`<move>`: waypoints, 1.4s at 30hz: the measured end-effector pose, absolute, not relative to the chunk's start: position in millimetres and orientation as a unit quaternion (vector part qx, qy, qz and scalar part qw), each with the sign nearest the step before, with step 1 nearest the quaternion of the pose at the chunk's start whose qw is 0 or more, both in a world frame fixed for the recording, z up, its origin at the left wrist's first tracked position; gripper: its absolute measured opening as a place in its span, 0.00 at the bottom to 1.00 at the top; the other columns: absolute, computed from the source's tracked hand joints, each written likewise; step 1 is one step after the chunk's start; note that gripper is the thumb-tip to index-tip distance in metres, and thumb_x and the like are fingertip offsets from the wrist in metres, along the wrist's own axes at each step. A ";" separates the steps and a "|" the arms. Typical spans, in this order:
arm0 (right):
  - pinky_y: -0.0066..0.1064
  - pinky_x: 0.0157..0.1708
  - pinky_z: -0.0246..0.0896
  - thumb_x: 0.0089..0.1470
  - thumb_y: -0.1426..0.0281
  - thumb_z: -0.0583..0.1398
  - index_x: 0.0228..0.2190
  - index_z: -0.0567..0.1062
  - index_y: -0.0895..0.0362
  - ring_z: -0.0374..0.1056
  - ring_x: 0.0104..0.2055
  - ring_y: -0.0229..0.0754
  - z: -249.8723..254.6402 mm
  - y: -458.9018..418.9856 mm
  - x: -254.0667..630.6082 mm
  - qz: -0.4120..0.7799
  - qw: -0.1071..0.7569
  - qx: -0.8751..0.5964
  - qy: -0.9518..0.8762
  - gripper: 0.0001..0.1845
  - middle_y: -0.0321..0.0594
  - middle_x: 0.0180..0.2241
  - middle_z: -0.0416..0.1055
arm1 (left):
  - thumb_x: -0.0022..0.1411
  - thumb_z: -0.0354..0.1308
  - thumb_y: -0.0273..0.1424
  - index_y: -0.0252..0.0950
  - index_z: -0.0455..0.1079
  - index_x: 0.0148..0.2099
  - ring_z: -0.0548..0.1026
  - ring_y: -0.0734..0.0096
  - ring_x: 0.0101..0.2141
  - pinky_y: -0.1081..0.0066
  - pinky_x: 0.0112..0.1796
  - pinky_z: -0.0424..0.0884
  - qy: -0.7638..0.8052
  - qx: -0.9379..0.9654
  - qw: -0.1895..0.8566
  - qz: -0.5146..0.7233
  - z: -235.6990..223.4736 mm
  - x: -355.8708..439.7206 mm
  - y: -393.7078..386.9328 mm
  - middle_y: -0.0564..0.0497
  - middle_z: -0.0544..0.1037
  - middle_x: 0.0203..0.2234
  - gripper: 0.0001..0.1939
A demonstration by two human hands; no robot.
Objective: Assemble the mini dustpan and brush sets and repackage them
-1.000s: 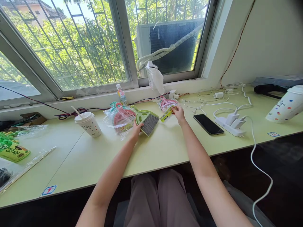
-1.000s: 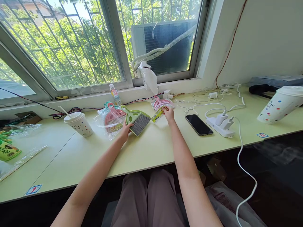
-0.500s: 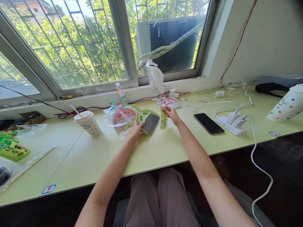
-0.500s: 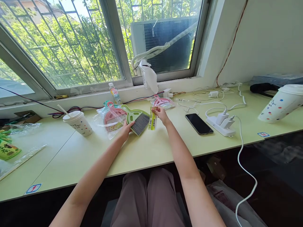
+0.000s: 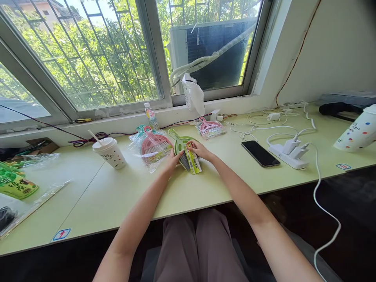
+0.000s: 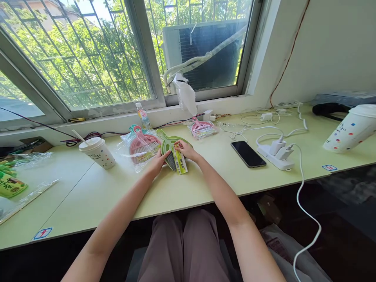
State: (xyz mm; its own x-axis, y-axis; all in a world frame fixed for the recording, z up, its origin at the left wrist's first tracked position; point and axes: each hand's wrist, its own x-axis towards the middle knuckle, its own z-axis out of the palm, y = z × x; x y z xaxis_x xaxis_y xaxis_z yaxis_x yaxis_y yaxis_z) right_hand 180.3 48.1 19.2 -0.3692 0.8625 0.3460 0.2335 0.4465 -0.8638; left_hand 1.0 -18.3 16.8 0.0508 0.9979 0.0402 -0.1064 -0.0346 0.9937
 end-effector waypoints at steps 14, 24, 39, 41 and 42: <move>0.38 0.48 0.68 0.39 0.67 0.71 0.50 0.65 0.51 0.73 0.43 0.42 19.6 40.4 173.2 0.581 0.469 -0.274 -0.606 0.37 0.37 0.40 0.74 | 0.52 0.68 0.36 0.45 0.62 0.59 0.78 0.66 0.40 0.70 0.35 0.74 0.458 0.429 0.510 0.588 14.2 -2.9 -10.2 0.48 0.77 0.49 0.33; 0.36 0.41 0.67 0.42 0.48 0.69 0.33 0.77 0.54 0.73 0.36 0.44 17.8 59.5 180.8 0.478 0.552 -0.332 -0.597 0.24 0.40 0.32 0.77 | 0.57 0.64 0.34 0.43 0.60 0.62 0.76 0.65 0.44 0.71 0.35 0.75 0.475 0.426 0.503 0.583 16.4 -2.8 -11.2 0.46 0.74 0.53 0.32; 0.39 0.47 0.50 0.50 0.60 0.70 0.27 0.83 0.49 0.69 0.39 0.46 24.2 37.8 174.9 0.148 0.360 -0.379 -0.840 0.07 0.38 0.31 0.79 | 0.49 0.71 0.38 0.41 0.65 0.57 0.78 0.64 0.39 0.64 0.39 0.78 0.448 0.442 0.521 0.576 9.3 -1.9 -5.4 0.46 0.77 0.49 0.33; 0.39 0.47 0.50 0.50 0.60 0.70 0.27 0.83 0.50 0.68 0.39 0.46 25.0 37.6 175.7 0.151 0.362 -0.378 -0.838 0.07 0.38 0.31 0.79 | 0.46 0.71 0.31 0.41 0.64 0.57 0.78 0.63 0.41 0.64 0.39 0.78 0.444 0.443 0.519 0.580 8.7 -2.5 -5.8 0.45 0.76 0.50 0.36; 0.40 0.47 0.49 0.50 0.60 0.70 0.27 0.83 0.50 0.68 0.39 0.46 25.4 37.1 175.9 0.152 0.363 -0.378 -0.838 0.07 0.38 0.31 0.79 | 0.45 0.71 0.29 0.41 0.64 0.58 0.78 0.63 0.41 0.64 0.39 0.78 0.441 0.445 0.519 0.582 8.6 -2.8 -6.2 0.45 0.76 0.50 0.37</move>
State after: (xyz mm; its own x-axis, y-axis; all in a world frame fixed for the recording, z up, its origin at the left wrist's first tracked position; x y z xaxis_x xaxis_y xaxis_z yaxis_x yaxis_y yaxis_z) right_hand 175.9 37.1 25.4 -0.4498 0.7443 0.4936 0.5239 0.6675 -0.5291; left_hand -2.8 -6.2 8.6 -0.0662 0.9960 0.0605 -0.2121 -0.0733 0.9745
